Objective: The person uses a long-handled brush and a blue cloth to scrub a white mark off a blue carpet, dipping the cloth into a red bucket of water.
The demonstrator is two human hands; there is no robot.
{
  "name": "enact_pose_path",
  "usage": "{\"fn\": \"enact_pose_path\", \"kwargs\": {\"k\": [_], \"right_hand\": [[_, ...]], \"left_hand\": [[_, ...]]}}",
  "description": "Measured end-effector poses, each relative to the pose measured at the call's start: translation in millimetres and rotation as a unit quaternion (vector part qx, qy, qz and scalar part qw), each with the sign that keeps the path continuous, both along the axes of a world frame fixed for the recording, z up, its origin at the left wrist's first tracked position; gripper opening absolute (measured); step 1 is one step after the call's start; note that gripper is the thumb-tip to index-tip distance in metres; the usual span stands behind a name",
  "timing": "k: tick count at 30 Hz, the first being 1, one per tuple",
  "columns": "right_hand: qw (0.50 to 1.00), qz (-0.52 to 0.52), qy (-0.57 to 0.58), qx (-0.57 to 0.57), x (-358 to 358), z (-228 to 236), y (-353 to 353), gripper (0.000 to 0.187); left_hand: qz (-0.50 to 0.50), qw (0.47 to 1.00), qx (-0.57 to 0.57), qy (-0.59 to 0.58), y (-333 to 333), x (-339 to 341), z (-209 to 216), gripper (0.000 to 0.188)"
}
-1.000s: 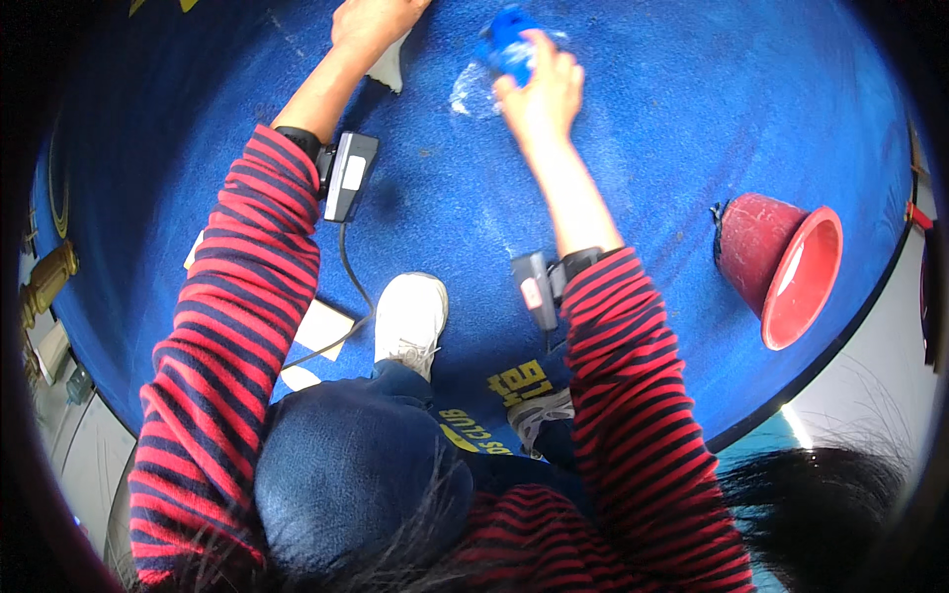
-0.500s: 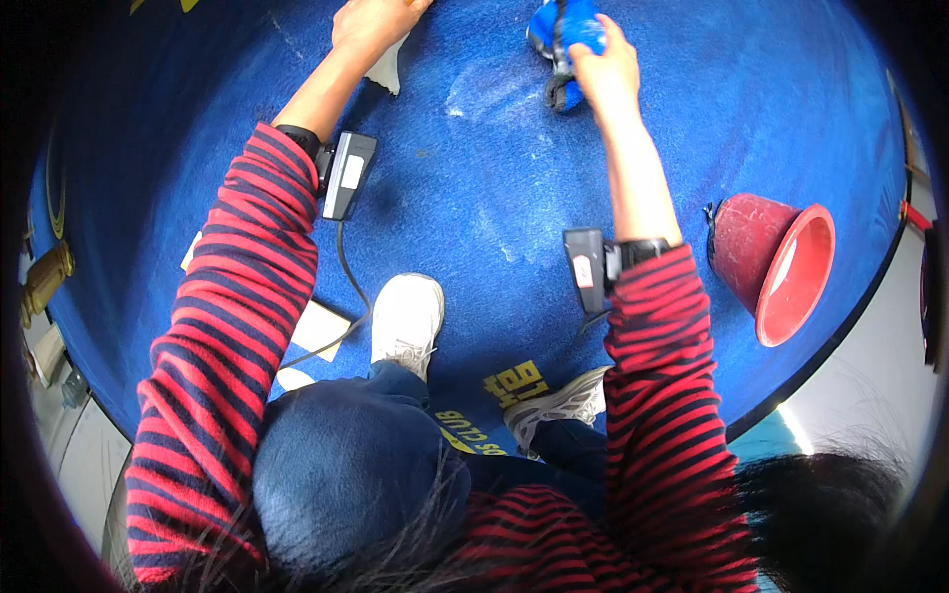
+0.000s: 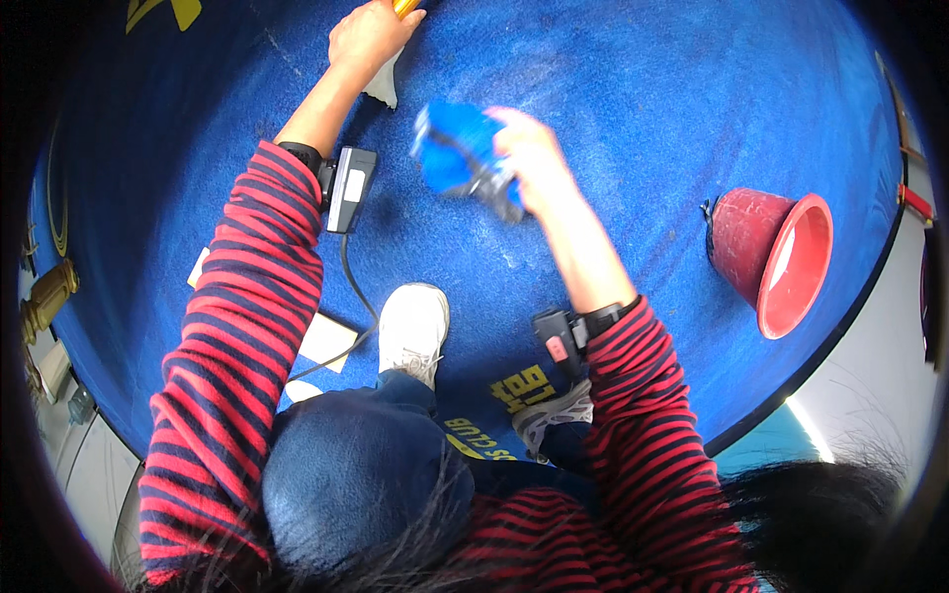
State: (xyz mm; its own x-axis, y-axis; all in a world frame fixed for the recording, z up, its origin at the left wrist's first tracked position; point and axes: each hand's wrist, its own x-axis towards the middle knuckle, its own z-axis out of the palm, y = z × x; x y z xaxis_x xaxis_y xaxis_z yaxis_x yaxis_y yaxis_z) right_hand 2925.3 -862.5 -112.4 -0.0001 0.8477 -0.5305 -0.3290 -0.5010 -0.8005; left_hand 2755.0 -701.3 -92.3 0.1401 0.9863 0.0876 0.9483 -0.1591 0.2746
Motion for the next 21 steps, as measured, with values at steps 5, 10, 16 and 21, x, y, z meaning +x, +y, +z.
{"fn": "enact_pose_path", "kwargs": {"k": [5,10,16,21], "right_hand": [[0.932,-0.126,-0.327,0.087,50.7,2.8,53.2,0.038],[0.845,0.090,-0.469,0.241,-3.6,-9.9,12.7,0.032],[0.979,0.197,0.051,-0.035,17.9,5.6,-52.5,0.037],[0.920,0.286,-0.246,0.102,109.1,55.3,-81.1,0.040]], "left_hand": [[0.004,0.996,-0.065,0.062,3.8,3.1,4.4,0.054],[0.013,0.994,-0.074,0.078,3.7,6.8,12.2,0.047],[0.044,0.990,-0.098,0.089,10.1,3.0,3.5,0.048],[-0.002,0.984,-0.175,0.044,31.1,0.3,-12.1,0.049]]}}
